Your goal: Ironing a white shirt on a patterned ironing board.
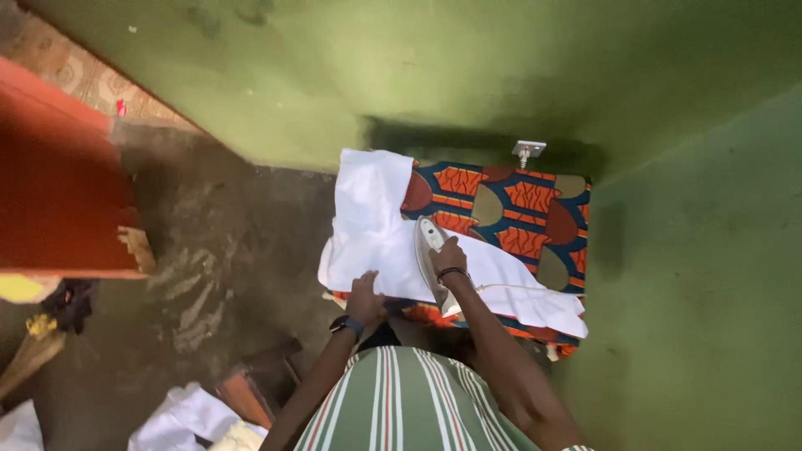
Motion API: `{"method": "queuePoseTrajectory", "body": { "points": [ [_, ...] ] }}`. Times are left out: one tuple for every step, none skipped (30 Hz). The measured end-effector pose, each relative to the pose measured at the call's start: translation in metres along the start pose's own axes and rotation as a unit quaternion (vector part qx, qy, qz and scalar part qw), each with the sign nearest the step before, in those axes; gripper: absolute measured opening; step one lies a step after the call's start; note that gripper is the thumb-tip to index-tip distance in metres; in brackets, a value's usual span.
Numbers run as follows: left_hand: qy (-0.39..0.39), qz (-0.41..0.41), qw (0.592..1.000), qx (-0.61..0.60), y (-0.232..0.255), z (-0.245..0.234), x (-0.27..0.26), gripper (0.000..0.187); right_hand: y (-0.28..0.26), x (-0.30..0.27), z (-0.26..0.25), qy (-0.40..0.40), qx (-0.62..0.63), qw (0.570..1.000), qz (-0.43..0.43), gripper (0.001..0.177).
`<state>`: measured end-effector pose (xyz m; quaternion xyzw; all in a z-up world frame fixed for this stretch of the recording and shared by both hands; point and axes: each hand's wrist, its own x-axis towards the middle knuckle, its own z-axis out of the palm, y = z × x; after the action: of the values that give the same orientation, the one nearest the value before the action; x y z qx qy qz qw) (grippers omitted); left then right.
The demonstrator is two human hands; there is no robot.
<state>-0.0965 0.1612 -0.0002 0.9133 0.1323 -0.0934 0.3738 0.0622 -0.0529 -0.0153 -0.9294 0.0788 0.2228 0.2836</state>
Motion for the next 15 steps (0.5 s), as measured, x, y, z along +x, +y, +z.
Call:
{"method": "queuePoseTrajectory", "body": {
  "points": [
    [-0.004, 0.005, 1.000, 0.002, -0.010, 0.000, 0.007, 0.062, -0.003, 0.012, 0.004, 0.004, 0.004, 1.000, 0.005, 0.065],
    [-0.032, 0.011, 0.999, 0.043, -0.022, 0.000, 0.010, 0.069, -0.005, 0.022, 0.010, 0.008, -0.010, 1.000, 0.008, 0.064],
    [-0.059, 0.016, 0.995, 0.084, -0.033, 0.000, 0.014, 0.076, -0.007, 0.032, 0.015, 0.013, -0.023, 1.000, 0.012, 0.063],
    [-0.061, 0.020, 0.994, 0.086, -0.035, -0.002, 0.016, 0.076, -0.007, 0.042, 0.017, 0.015, -0.021, 1.000, 0.015, 0.063],
    [-0.071, 0.019, 0.994, 0.081, -0.038, -0.003, 0.018, 0.073, -0.007, 0.053, 0.019, 0.039, -0.031, 0.999, 0.020, 0.067],
    [-0.082, 0.018, 0.994, 0.076, -0.040, -0.005, 0.017, 0.069, -0.006, 0.061, 0.022, 0.062, -0.041, 0.997, 0.025, 0.071],
    [-0.085, 0.019, 0.993, 0.078, -0.041, -0.010, 0.019, 0.069, 0.004, 0.073, 0.030, 0.062, -0.039, 0.997, 0.028, 0.071],
    [-0.106, 0.039, 0.989, 0.097, -0.041, -0.013, 0.020, 0.070, 0.015, 0.083, 0.038, 0.066, -0.054, 0.996, 0.015, 0.076],
    [-0.127, 0.058, 0.983, 0.116, -0.041, -0.016, 0.021, 0.071, 0.028, 0.093, 0.047, 0.069, -0.068, 0.995, 0.001, 0.081],
    [-0.133, 0.062, 0.982, 0.118, -0.043, -0.019, 0.022, 0.071, 0.016, 0.072, 0.038, 0.070, -0.067, 0.995, 0.007, 0.081],
    [-0.148, 0.061, 0.981, 0.111, -0.044, -0.022, 0.023, 0.072, 0.003, 0.051, 0.029, 0.052, -0.044, 0.997, 0.046, 0.075],
    [-0.161, 0.060, 0.980, 0.104, -0.045, -0.024, 0.025, 0.073, -0.010, 0.033, 0.019, 0.035, -0.022, 0.996, 0.082, 0.070],
    [-0.165, 0.063, 0.979, 0.105, -0.048, -0.024, 0.027, 0.073, -0.018, 0.020, 0.019, 0.036, -0.020, 0.995, 0.087, 0.070],
    [-0.166, 0.079, 0.978, 0.095, -0.052, -0.023, 0.028, 0.074, -0.026, 0.007, 0.021, 0.019, -0.006, 0.993, 0.116, 0.066],
    [-0.167, 0.094, 0.978, 0.085, -0.056, -0.023, 0.028, 0.076, -0.034, -0.007, 0.022, 0.003, 0.009, 0.989, 0.145, 0.062]
  ]
}}
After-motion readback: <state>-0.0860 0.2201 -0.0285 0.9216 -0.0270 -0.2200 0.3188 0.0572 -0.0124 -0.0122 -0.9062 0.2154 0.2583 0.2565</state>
